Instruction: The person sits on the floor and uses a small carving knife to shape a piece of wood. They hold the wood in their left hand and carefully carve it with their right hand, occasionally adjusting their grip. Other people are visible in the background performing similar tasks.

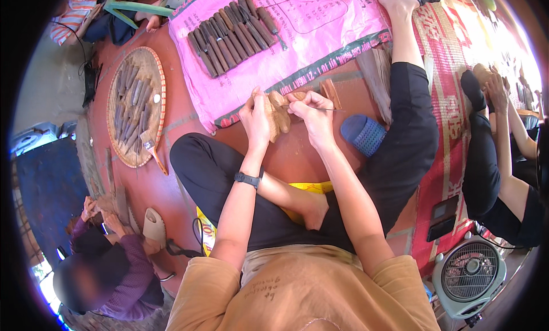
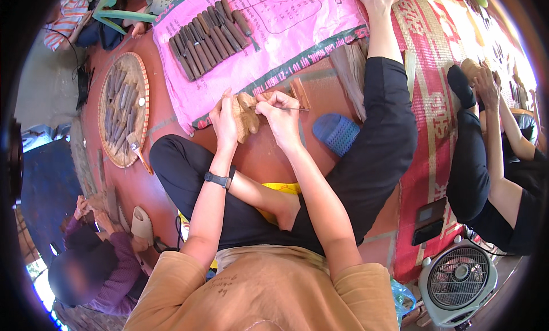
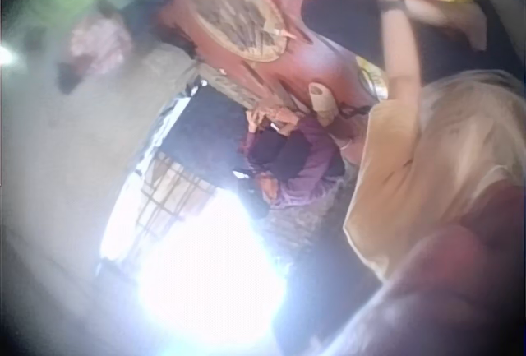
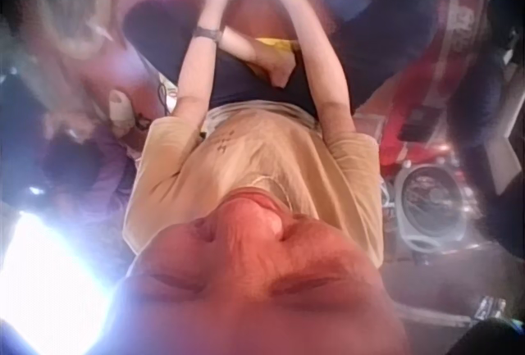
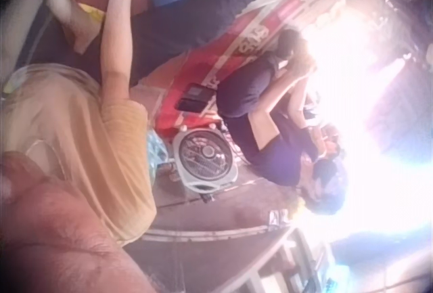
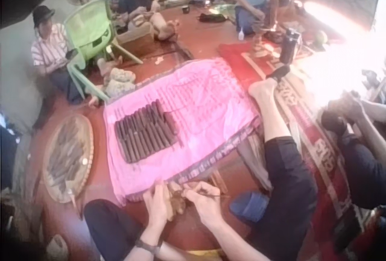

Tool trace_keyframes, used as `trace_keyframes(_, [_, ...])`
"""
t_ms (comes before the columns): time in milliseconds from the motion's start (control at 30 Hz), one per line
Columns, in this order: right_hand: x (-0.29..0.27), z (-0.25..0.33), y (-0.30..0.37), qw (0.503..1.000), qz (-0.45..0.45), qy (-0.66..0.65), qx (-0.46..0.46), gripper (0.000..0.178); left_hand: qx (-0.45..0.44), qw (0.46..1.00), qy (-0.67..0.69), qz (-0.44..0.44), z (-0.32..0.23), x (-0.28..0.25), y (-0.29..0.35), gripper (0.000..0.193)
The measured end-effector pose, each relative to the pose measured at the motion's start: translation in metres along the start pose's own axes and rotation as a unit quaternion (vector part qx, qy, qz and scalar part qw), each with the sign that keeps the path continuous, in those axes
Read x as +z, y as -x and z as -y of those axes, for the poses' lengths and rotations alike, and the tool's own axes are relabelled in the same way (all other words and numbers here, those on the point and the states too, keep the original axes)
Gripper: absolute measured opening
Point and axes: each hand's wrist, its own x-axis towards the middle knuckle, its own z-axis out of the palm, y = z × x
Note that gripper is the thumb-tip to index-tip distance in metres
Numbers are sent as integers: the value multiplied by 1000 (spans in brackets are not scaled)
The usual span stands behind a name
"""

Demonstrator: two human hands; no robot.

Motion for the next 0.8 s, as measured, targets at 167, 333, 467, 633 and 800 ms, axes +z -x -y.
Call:
trace_keyframes(167, [9, 1, 0, 999, -38, 25, -15, 16, 3, 1000, -4, 8, -4, 3, 1, 44])
trace_keyframes(333, [-3, -2, 1, 1000, 5, 12, -12, 17, 17, 1000, -18, 8, 5, -2, -3, 44])
trace_keyframes(467, [14, 12, 4, 998, -45, 44, 6, 17, 20, 1000, -16, 7, -5, 2, 1, 44])
trace_keyframes(633, [-4, -6, 6, 996, 0, 45, -80, 12, -1, 999, -30, 25, -6, 1, -2, 44])
trace_keyframes(800, [9, 13, 11, 999, -40, 14, 26, 15, -8, 1000, -8, 22, -6, 1, -1, 43])
